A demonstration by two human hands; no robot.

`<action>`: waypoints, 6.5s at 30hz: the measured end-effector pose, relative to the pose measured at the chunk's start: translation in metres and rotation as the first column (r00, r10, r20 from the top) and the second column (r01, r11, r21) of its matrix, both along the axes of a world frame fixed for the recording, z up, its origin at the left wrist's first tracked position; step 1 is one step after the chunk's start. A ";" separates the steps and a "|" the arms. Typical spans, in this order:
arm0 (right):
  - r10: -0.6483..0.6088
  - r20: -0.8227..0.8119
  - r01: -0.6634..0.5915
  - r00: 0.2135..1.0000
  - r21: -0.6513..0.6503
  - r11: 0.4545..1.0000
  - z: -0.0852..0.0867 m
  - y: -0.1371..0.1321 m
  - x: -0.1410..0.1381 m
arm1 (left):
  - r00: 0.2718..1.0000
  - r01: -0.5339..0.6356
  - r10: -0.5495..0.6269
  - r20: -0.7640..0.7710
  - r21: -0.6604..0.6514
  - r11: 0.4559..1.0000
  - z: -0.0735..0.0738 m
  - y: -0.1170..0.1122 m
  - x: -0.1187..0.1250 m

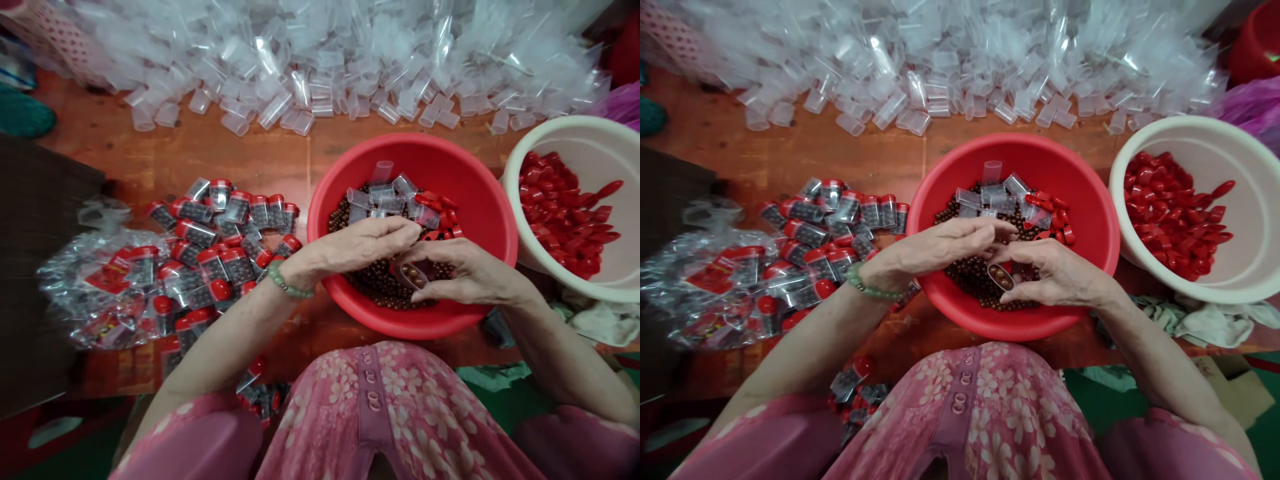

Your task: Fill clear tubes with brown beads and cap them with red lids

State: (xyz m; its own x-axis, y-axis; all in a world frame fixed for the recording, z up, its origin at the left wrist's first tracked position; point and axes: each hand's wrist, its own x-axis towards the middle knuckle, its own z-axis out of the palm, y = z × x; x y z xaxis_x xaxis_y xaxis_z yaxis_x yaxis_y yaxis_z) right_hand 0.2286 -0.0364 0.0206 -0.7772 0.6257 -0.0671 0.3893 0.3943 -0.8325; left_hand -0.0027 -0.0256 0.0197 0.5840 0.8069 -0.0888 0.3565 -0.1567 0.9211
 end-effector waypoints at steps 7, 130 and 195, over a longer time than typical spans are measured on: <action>0.036 -0.063 -0.035 0.997 0.009 0.999 0.005 0.004 -0.007 | 0.945 0.150 -0.068 0.319 -0.240 0.959 -0.009 -0.036 -0.003; 0.228 0.726 -0.280 0.649 -0.050 0.959 -0.036 -0.022 -0.061 | 0.672 -0.203 0.420 0.610 -0.394 0.896 -0.034 -0.033 -0.015; -0.381 -0.156 0.395 0.911 0.066 0.916 0.011 0.038 -0.038 | 0.779 -0.322 0.456 0.430 -0.349 0.880 -0.023 -0.034 -0.020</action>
